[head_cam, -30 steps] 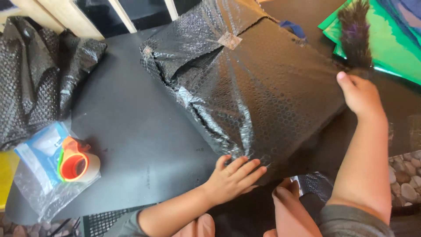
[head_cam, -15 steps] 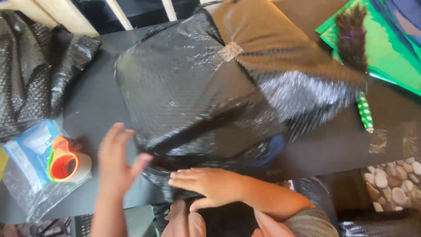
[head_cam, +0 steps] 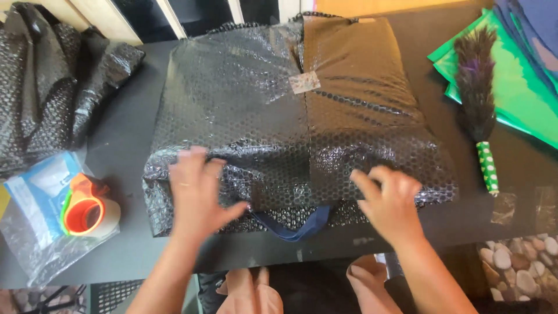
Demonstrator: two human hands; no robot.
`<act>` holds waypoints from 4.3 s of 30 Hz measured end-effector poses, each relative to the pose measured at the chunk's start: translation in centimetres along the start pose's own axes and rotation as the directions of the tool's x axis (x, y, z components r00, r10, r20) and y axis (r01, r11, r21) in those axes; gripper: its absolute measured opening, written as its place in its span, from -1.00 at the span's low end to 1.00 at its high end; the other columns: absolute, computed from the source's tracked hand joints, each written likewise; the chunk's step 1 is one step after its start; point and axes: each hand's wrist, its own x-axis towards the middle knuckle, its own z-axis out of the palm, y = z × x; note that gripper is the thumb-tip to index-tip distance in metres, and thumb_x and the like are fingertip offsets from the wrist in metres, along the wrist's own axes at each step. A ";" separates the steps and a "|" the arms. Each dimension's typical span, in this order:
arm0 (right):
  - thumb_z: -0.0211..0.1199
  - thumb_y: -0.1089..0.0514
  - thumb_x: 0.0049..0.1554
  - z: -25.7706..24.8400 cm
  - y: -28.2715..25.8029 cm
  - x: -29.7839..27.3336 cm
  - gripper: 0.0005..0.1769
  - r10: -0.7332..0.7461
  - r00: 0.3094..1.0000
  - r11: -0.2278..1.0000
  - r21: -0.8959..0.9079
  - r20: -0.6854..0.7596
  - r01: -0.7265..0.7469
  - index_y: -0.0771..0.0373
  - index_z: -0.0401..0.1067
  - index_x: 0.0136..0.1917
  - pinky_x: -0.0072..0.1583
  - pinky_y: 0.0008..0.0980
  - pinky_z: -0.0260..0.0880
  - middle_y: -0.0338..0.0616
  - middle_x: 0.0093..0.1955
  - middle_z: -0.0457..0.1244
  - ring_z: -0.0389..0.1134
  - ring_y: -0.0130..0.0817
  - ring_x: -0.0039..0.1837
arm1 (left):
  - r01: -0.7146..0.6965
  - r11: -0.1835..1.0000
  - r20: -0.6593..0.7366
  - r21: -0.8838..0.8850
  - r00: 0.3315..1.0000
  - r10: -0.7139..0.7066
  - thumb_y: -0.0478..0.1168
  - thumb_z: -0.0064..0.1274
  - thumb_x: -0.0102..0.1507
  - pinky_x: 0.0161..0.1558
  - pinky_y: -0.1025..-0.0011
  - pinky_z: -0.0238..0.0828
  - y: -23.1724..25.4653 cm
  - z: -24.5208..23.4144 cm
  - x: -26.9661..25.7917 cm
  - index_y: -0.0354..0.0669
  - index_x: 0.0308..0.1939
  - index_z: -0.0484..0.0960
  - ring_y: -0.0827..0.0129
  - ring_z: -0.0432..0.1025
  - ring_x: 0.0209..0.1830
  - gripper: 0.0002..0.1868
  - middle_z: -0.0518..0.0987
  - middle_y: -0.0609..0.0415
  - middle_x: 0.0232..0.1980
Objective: Wrapping a blue bag in black bubble wrap and securing it with multiple small pieces of tape.
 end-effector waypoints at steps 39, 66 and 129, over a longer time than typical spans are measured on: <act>0.15 0.25 0.27 -2.2 -6.6 3.9 -0.83 -0.347 0.917 0.438 0.831 -0.196 0.343 0.11 0.52 0.08 0.25 -0.24 0.37 -0.12 0.16 0.35 0.43 -0.29 0.11 | -0.375 0.701 -0.047 -0.607 0.897 0.439 -0.14 0.13 0.40 -0.12 0.13 0.44 9.3 -1.7 11.5 -0.30 0.44 0.26 -0.04 0.45 -0.13 -0.38 0.47 -0.19 0.06; 0.21 -0.10 0.22 -6.9 -5.1 4.8 -0.83 -0.132 0.943 0.986 0.053 -0.304 0.156 -0.16 0.46 0.08 0.06 -0.17 0.25 -0.32 0.05 0.30 0.27 -0.28 0.02 | 0.111 0.252 0.198 -0.961 0.914 0.353 -0.16 -0.18 0.46 0.01 0.23 0.31 10.0 0.7 4.1 -0.16 -0.03 0.50 0.12 0.43 -0.09 -0.81 0.52 -0.02 -0.07; 0.24 -0.90 -0.42 4.5 -4.7 9.5 0.40 -0.336 0.849 0.911 0.370 0.409 0.182 0.02 0.30 0.43 0.43 0.02 0.13 -0.09 0.28 0.24 0.47 -0.05 0.08 | -0.397 0.914 0.094 -0.084 0.910 0.404 -0.18 0.00 0.25 -0.09 0.16 0.37 5.9 8.7 -1.6 0.01 -0.03 0.64 0.05 0.47 0.02 -0.77 0.56 -0.01 0.05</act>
